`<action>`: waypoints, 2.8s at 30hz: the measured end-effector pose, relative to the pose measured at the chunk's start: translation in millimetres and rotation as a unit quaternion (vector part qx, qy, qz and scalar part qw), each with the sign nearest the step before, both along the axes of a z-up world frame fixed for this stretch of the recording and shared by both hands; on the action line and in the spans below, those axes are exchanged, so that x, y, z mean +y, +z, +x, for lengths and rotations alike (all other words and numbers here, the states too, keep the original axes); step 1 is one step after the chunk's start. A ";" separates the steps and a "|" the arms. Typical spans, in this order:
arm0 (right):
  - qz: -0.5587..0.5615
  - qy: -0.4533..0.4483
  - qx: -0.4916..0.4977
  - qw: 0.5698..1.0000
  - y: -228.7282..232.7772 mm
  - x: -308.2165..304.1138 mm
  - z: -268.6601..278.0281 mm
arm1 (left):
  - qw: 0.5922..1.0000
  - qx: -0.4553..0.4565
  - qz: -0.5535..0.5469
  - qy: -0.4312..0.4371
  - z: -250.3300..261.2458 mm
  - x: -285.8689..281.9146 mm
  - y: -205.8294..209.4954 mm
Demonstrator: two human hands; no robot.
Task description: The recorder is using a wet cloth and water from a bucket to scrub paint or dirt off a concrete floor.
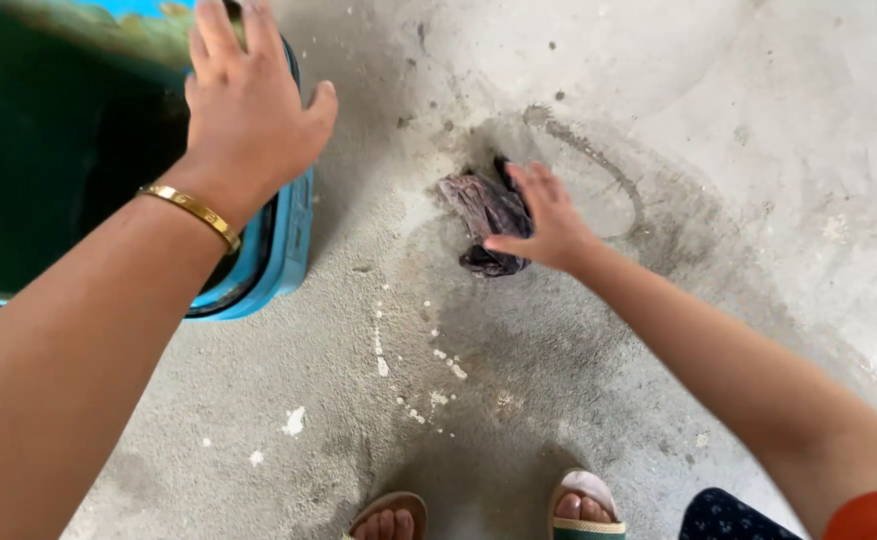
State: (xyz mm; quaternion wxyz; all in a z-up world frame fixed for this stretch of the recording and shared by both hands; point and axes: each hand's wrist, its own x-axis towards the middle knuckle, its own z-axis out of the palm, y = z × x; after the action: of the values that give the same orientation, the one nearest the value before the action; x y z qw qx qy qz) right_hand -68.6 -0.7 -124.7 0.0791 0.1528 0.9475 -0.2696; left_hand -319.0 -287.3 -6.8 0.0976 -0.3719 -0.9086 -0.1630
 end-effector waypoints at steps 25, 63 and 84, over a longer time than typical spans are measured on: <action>0.060 0.129 0.307 0.941 -17.1 -151.3 -47.7 | 0.990 0.019 0.114 -0.086 9.9 -6.3 15.7; 0.143 -0.402 0.165 0.889 -42.0 55.2 79.9 | 0.970 0.212 -0.074 -0.094 -3.3 -30.3 -8.1; 0.157 -0.478 0.129 0.854 -73.5 143.7 115.9 | 0.980 0.146 -0.076 -0.112 6.2 -35.7 4.9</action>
State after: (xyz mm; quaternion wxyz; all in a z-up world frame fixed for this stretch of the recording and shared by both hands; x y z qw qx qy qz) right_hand 47.3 143.1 -198.3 -0.2078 0.5610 0.7891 -0.1390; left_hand -312.7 -323.0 -1.9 0.1814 -0.4978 -0.8468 -0.0474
